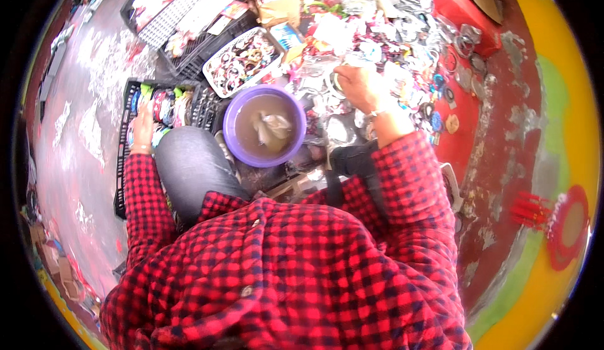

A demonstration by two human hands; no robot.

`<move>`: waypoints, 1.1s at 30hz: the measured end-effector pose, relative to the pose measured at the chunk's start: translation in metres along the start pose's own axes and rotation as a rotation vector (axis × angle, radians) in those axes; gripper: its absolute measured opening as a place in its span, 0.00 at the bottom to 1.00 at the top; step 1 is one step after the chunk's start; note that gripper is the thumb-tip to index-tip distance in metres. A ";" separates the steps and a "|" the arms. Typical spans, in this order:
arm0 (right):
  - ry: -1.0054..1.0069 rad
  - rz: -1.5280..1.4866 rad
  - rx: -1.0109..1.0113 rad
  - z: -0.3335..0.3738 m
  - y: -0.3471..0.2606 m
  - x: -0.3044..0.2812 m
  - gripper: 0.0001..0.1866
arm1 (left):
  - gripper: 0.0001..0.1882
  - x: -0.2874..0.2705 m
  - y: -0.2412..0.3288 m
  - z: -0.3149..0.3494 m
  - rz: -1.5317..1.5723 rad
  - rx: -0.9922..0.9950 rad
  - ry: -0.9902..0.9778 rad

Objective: The person sits on the floor and cleans small accessories, such as hair ties and clips, by dipping them into a purple bowl of water and wiping them with a cloth. The person then places the cleaned items into a black crate filled with similar accessories.

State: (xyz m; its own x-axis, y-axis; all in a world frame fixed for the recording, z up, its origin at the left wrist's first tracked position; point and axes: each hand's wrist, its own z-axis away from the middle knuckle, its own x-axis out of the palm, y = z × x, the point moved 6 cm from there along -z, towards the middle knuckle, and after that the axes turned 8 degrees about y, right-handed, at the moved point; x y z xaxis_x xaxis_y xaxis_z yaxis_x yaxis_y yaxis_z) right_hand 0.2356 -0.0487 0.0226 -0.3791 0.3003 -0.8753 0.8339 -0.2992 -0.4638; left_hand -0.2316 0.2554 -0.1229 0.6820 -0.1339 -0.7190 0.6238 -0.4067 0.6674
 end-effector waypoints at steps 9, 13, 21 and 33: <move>-0.222 0.134 -0.108 0.004 0.043 0.028 0.14 | 0.14 -0.036 0.351 0.029 0.269 0.612 0.082; -0.511 0.211 -0.226 -0.029 0.015 0.070 0.13 | 0.14 0.018 0.377 0.028 0.481 0.548 -0.034; -1.175 0.449 -0.088 0.077 0.095 0.287 0.20 | 0.10 0.091 0.310 0.008 0.404 0.310 -0.062; -0.803 0.249 0.098 0.175 0.180 0.425 0.36 | 0.08 0.080 0.322 0.012 0.338 0.455 -0.119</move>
State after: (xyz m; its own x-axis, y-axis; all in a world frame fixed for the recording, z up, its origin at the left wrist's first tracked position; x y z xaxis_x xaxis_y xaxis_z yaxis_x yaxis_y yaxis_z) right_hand 0.1545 -0.1341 -0.4568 -0.3897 -0.5088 -0.7676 0.9063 -0.3599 -0.2216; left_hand 0.0188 0.1033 0.0323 0.7504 -0.4139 -0.5153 0.1342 -0.6679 0.7320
